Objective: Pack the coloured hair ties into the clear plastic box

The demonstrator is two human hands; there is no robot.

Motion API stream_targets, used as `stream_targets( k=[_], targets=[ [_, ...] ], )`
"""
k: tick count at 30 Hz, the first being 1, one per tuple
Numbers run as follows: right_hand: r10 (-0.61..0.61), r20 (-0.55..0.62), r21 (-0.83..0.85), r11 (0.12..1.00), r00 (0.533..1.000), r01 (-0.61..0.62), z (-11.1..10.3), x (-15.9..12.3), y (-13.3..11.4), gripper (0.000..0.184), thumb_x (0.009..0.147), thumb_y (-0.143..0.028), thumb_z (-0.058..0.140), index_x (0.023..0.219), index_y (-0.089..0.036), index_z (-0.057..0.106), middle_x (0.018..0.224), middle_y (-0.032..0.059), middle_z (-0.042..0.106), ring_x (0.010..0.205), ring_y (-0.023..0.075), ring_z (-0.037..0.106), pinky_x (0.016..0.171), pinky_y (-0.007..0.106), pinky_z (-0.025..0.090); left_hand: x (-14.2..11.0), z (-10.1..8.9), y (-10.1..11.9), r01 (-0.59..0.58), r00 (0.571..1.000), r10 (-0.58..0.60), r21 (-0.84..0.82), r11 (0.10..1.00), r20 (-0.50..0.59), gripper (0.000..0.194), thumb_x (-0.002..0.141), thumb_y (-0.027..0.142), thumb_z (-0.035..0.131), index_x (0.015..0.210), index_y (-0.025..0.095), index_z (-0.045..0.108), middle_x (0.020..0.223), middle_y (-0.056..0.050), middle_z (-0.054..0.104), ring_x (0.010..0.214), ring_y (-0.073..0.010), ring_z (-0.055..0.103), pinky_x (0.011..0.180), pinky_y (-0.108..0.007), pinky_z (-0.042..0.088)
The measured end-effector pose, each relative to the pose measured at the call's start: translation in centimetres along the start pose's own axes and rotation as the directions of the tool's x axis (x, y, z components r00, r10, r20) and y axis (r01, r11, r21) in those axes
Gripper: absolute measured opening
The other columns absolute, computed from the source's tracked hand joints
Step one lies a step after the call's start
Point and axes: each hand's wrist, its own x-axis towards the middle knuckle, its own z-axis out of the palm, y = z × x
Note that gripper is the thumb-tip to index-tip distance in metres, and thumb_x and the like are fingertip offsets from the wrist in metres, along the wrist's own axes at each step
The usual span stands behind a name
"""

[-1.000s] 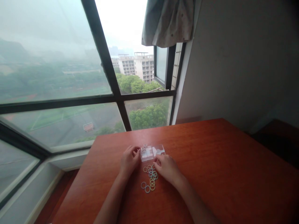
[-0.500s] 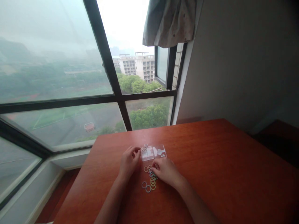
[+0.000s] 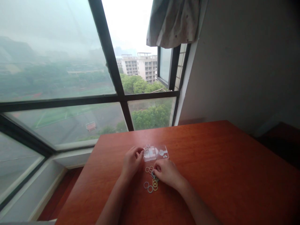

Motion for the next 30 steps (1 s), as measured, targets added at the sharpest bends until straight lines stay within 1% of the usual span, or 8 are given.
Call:
stream_targets(
  k=[7,15,22,30],
  targets=[
    [0.02,-0.036,0.041,0.999,0.999,-0.018,-0.6,0.1,0.1,0.01,0.079,-0.019,0.06,0.078,-0.021,0.07,0.073,0.0,0.069,0.066,0.013,0.06,0.057,0.021,0.033,0.0,0.0,0.2,0.003,1.0,-0.003,0.012,1.0,0.018,0.021,0.085,0.032,0.049,0.082,0.018,0.065,0.074,-0.003,0.064,0.062,-0.0147,0.055,0.061,-0.026,0.042],
    [0.038,-0.035,0.046,0.998,0.999,-0.037,-0.8,0.2,0.5,0.009,0.081,-0.02,0.06,0.078,-0.02,0.069,0.07,-0.0001,0.069,0.064,0.0132,0.06,0.056,0.021,0.031,-0.1,-0.1,0.3,-0.01,0.999,0.01,0.005,1.0,0.032,0.021,0.086,0.031,0.049,0.081,0.018,0.065,0.073,-0.003,0.064,0.062,-0.0149,0.055,0.061,-0.026,0.043],
    [0.074,-0.083,0.063,0.996,0.994,-0.069,-0.9,0.4,0.8,0.01,0.081,-0.019,0.059,0.077,-0.021,0.067,0.068,-0.0006,0.068,0.064,0.0126,0.06,0.058,0.021,0.032,-0.1,0.0,0.6,-0.021,0.999,0.021,0.005,1.0,0.027,0.02,0.086,0.03,0.05,0.081,0.019,0.065,0.073,-0.002,0.064,0.062,-0.0146,0.055,0.061,-0.025,0.041],
    [0.096,-0.084,0.08,0.993,0.992,-0.09,-0.7,0.4,1.1,0.009,0.082,-0.021,0.058,0.077,-0.021,0.066,0.071,0.0003,0.068,0.065,0.0133,0.061,0.058,0.02,0.032,-0.2,0.0,0.6,-0.033,0.999,0.033,0.006,0.999,0.035,0.019,0.086,0.029,0.05,0.081,0.018,0.066,0.073,-0.002,0.063,0.062,-0.0145,0.055,0.06,-0.024,0.041]
  ],
)
